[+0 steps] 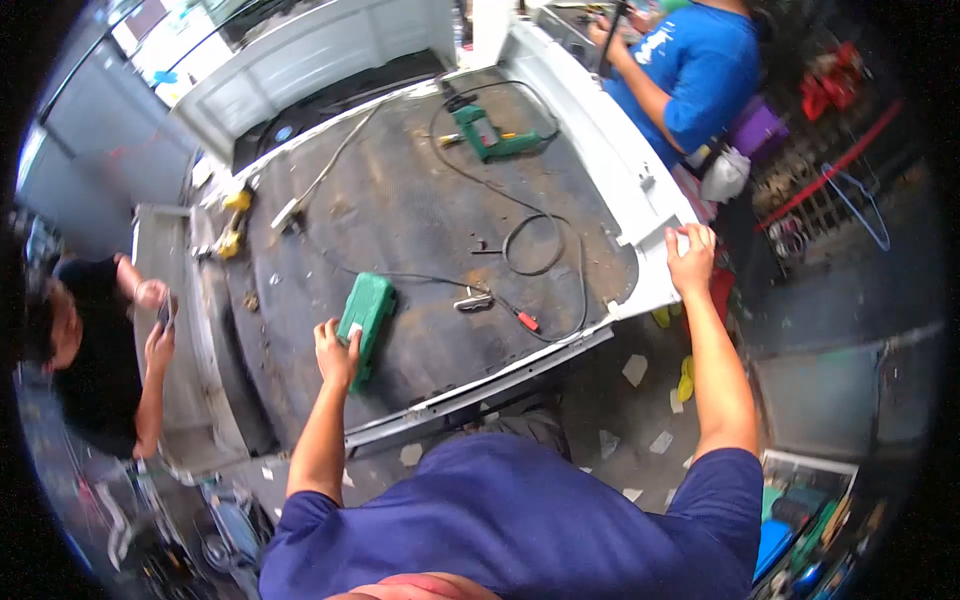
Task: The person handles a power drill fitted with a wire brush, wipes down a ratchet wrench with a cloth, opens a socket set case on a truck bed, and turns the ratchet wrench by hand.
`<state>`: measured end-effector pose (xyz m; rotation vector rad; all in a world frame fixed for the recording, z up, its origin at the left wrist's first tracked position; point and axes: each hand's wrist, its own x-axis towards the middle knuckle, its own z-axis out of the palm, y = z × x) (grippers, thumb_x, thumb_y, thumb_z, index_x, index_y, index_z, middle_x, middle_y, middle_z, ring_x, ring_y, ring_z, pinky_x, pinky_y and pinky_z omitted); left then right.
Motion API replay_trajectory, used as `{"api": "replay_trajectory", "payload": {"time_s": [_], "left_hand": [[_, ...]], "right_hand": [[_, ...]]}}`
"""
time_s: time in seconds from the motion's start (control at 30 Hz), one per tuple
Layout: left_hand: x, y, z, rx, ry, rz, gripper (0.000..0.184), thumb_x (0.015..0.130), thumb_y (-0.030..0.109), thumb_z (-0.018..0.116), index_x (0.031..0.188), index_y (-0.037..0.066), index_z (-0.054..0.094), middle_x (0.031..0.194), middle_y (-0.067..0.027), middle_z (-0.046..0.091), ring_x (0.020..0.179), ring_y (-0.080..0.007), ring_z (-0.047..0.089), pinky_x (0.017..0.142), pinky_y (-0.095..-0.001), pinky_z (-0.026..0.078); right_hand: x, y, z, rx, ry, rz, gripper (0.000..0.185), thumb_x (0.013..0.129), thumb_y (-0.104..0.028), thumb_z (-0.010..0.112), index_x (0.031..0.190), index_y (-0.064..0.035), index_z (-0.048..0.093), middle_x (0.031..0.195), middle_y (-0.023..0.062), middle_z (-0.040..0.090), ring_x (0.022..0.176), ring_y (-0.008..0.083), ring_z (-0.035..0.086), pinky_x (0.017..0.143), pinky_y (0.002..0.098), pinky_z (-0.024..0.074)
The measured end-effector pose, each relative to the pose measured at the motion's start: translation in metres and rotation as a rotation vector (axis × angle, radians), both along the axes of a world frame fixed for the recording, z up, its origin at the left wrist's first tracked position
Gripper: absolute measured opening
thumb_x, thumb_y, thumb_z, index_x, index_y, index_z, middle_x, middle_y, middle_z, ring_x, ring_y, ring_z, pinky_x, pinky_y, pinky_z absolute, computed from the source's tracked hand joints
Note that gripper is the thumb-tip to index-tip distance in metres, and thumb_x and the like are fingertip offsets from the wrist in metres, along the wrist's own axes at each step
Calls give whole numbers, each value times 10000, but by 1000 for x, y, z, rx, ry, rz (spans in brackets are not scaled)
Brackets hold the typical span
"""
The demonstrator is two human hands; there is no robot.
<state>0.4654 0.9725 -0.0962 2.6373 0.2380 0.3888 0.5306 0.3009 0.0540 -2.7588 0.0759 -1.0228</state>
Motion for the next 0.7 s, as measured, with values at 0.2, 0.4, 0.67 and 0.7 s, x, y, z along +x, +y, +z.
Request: {"api": "replay_trajectory", "payload": {"time_s": [0.2,0.4,0.67,0.7], "left_hand": [[2,-24,-43,290,-79,98,530,894,434,685,1258,58,597,1298,-201,571,1224,-396,518,1008,-508,429],[-18,-3,-58,232,-148,-44,666,815,299,641,1349,-26,411,1313,-244,435,1232,-405,437,1006,-537,404],[-3,-161,80,-727,52,-360,500,932,94,691,1314,-38,395,1175,-164,502,1002,-214,561,883,-342,501],[5,-191,110,-726,79,-508,338,950,108,686,1213,-18,516,1071,-103,580,907,-141,583,798,-279,514]], "right_hand": [[-11,3,0,-73,-144,-199,397,810,-317,795,1044,-22,667,1242,170,598,1203,379,516,1036,487,404],[2,13,-3,396,63,-697,517,838,-400,731,1195,-47,609,1233,208,594,1191,391,554,1012,469,469],[12,9,-1,518,89,-898,478,843,-422,717,1106,-25,671,1154,213,665,1096,375,647,936,472,526],[12,7,-3,480,116,-894,486,841,-436,715,1094,-23,675,1149,217,665,1085,386,652,926,480,533]]}}
